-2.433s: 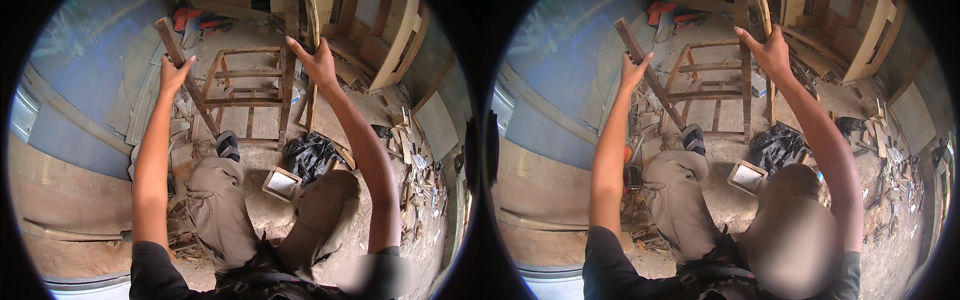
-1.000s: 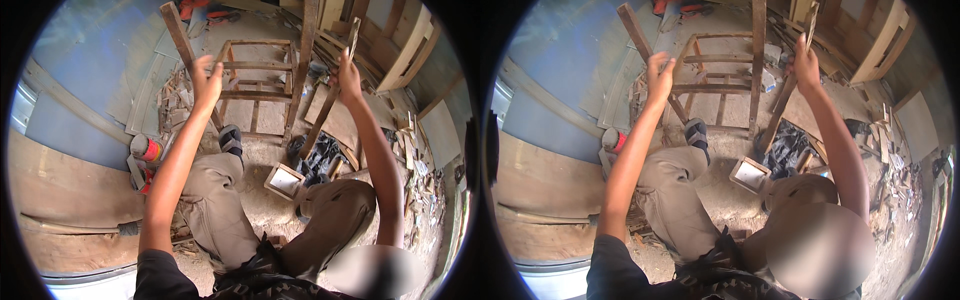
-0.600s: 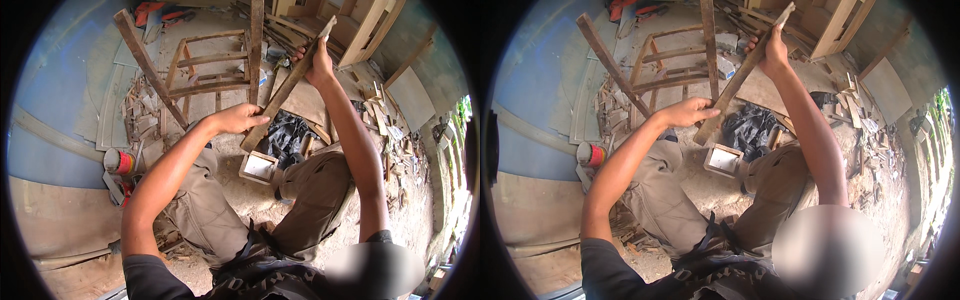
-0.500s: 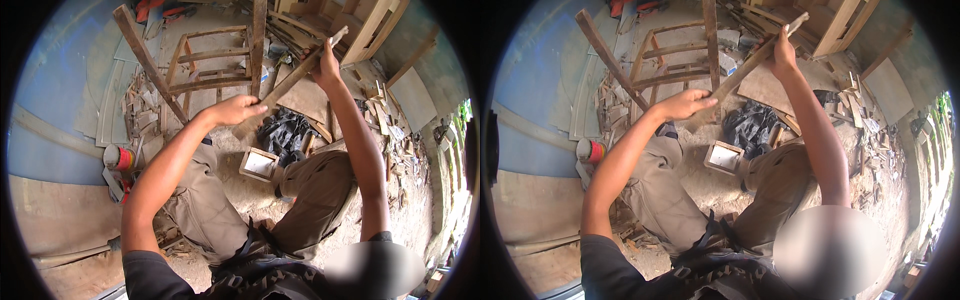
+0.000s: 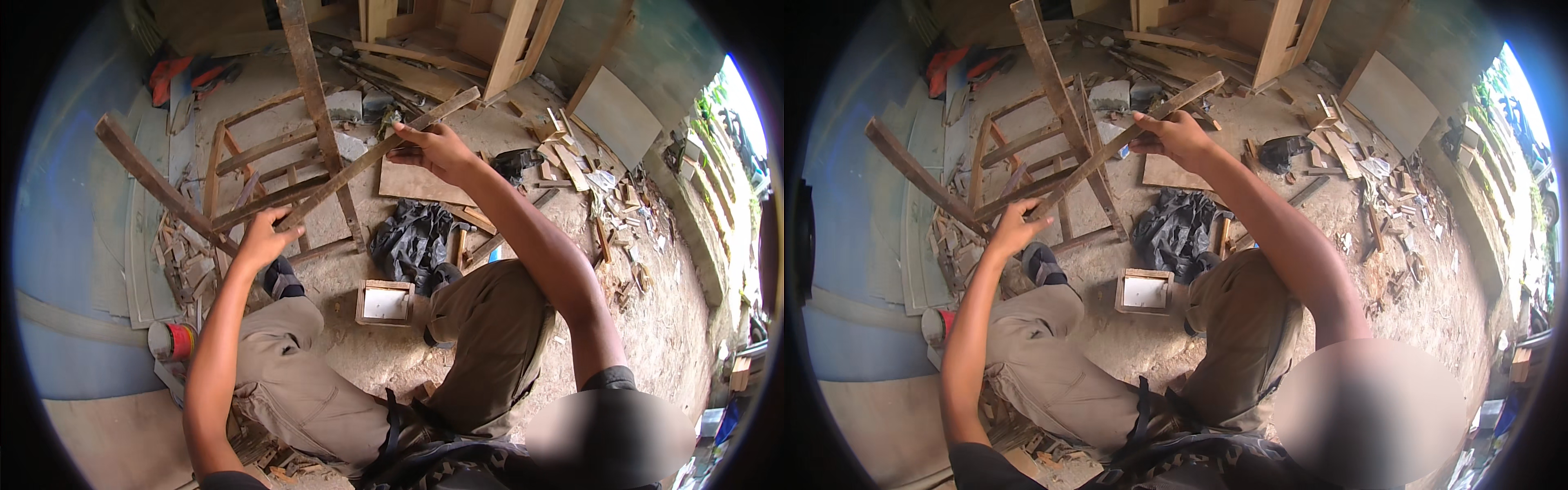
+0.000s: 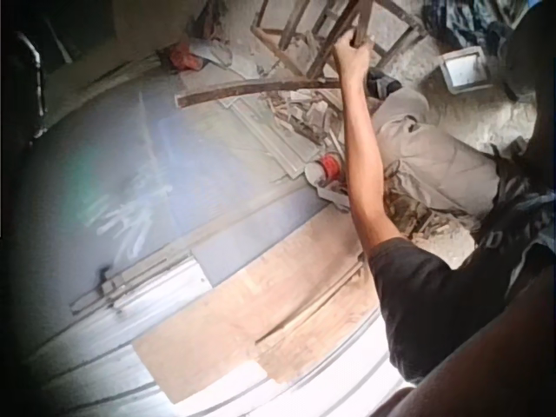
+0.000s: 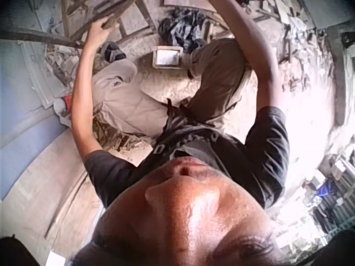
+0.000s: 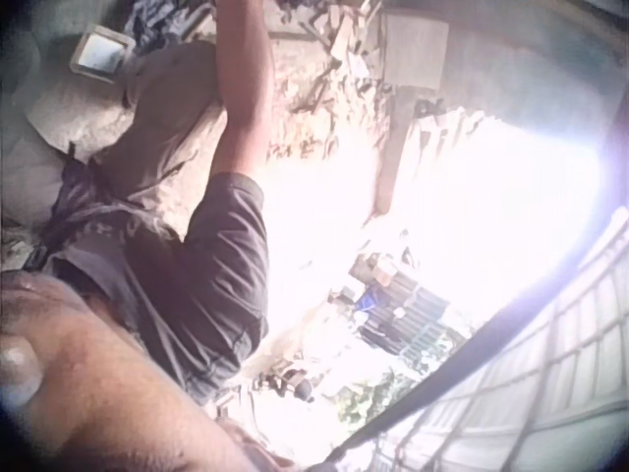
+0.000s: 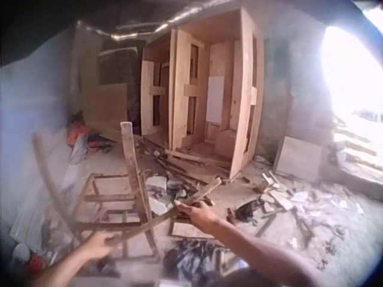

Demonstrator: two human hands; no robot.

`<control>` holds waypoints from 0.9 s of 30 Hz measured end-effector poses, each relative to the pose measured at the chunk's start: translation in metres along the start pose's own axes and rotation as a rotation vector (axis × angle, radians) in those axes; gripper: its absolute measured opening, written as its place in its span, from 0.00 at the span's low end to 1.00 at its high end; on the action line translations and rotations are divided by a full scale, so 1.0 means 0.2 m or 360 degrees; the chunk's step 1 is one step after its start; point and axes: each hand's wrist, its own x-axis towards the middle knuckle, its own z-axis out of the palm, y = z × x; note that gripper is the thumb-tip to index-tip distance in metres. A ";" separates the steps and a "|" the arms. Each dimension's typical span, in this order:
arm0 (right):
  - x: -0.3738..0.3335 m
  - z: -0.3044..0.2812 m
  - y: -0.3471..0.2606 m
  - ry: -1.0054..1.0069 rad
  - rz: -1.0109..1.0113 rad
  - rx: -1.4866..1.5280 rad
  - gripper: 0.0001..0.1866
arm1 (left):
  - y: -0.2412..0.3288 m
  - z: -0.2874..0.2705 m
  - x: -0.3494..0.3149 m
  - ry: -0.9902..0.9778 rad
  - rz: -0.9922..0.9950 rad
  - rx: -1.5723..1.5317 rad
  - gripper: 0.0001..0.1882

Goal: The person uses a hammer to forcefully dismantle a wooden chair frame. They repeatedly strike the joints to separate the legs and crossbars, eventually breaking the frame apart into individual pieces.

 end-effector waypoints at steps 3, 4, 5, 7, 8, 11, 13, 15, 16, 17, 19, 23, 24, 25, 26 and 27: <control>0.02 0.00 0.00 0.0079 -0.0044 0.0076 0.15 | 0.04 0.00 -0.01 -0.0249 -0.0152 -0.0101 0.25; 0.02 0.01 0.00 0.0062 -0.0027 0.0084 0.14 | 0.08 0.00 -0.03 -0.0329 -0.0237 -0.0110 0.26; 0.01 0.00 0.00 0.0043 -0.0009 0.0090 0.13 | 0.05 0.02 -0.02 -0.0360 -0.0174 -0.0166 0.26; 0.02 0.01 -0.02 -0.0006 -0.0026 0.0099 0.12 | 0.07 0.04 -0.02 -0.0470 -0.0133 -0.0118 0.26; 0.03 0.02 -0.03 -0.0026 -0.0054 0.0103 0.12 | 0.08 0.03 -0.02 -0.0470 -0.0161 -0.0053 0.27; 0.03 0.06 -0.04 -0.0077 -0.0083 0.0113 0.13 | 0.06 0.03 -0.01 -0.0473 -0.0139 -0.0004 0.28; 0.03 0.06 -0.04 -0.0099 -0.0087 0.0106 0.14 | 0.06 0.04 -0.01 -0.0471 -0.0151 0.0049 0.29; 0.04 0.05 -0.03 -0.0033 -0.0073 0.0039 0.14 | 0.07 0.04 0.00 -0.0449 -0.0108 0.0128 0.30; 0.05 0.05 -0.02 0.0001 -0.0063 0.0006 0.14 | 0.08 0.04 0.00 -0.0446 -0.0110 0.0148 0.31; 0.05 0.04 -0.02 0.0001 -0.0054 0.0002 0.14 | 0.08 0.04 0.00 -0.0445 -0.0112 0.0167 0.32; 0.05 0.06 -0.02 -0.0018 -0.0038 0.0008 0.14 | 0.08 0.02 -0.02 -0.0421 -0.0143 0.0213 0.32; 0.05 0.06 -0.01 -0.0021 -0.0011 -0.0077 0.17 | 0.05 0.02 -0.02 -0.0394 -0.0178 0.0207 0.31; 0.05 0.07 -0.01 -0.0022 -0.0003 -0.0088 0.18 | 0.05 0.02 -0.01 -0.0395 -0.0177 0.0188 0.31; 0.04 0.08 -0.01 -0.0022 0.0004 -0.0097 0.19 | 0.05 0.02 -0.01 -0.0403 -0.0187 0.0205 0.31; 0.04 0.08 -0.01 0.0004 0.0012 -0.0113 0.20 | 0.06 0.01 -0.02 -0.0412 -0.0198 0.0222 0.32; 0.03 0.10 -0.03 0.0029 0.0020 -0.0129 0.20 | 0.07 0.00 -0.02 -0.0420 -0.0209 0.0238 0.33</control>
